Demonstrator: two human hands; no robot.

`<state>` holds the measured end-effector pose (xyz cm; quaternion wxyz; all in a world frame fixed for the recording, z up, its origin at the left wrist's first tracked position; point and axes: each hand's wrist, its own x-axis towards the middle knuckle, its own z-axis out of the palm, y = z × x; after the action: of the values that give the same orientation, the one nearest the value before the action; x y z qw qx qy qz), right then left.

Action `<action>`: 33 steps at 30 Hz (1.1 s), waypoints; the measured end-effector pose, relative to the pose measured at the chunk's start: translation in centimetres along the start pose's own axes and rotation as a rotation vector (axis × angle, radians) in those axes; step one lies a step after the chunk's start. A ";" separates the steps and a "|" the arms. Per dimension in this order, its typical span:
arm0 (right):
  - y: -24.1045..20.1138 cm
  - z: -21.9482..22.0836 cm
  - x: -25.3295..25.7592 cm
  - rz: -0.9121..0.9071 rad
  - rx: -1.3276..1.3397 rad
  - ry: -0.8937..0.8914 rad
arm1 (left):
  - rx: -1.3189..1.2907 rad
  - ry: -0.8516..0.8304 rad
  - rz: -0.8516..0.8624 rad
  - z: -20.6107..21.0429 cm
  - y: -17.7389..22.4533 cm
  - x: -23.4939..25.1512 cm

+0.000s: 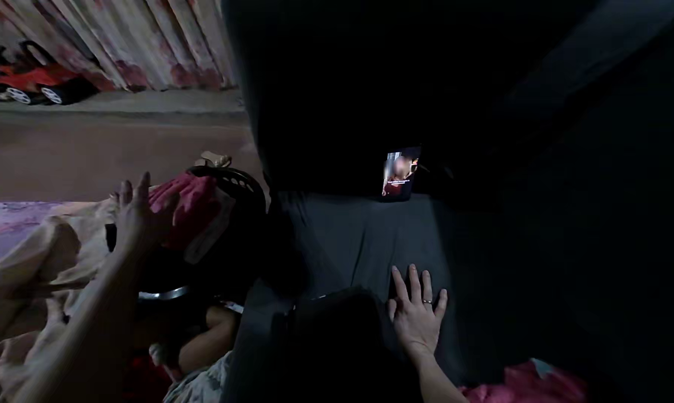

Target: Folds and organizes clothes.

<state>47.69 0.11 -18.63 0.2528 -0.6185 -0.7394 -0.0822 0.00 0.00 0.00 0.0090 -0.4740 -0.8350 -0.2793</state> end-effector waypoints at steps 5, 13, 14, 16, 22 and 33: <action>0.2 0.3 0.0 0.005 -0.046 0.024 | 0.310 -0.198 0.064 7.3 -1.6 2.0; 0.0 0.5 0.0 0.002 -0.061 0.031 | 0.238 -0.103 -0.015 8.7 -0.6 1.3; -0.1 0.3 0.1 0.003 -0.057 0.027 | 0.246 -0.104 0.002 8.6 -0.9 1.2; -0.3 -0.1 0.0 0.009 -0.047 0.018 | 0.291 -0.132 0.048 8.1 -1.3 0.8; -0.7 -2.5 0.6 0.072 0.005 -0.230 | 0.122 -0.383 0.104 3.9 2.8 -6.6; -0.1 -5.7 0.2 0.060 -0.009 -0.548 | -0.699 -0.631 -0.172 1.4 10.6 -33.1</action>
<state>49.11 -2.18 -13.57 0.0430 -0.6403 -0.7614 0.0923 27.09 -21.19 -5.61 -0.4280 -0.4394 -0.6893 -0.3855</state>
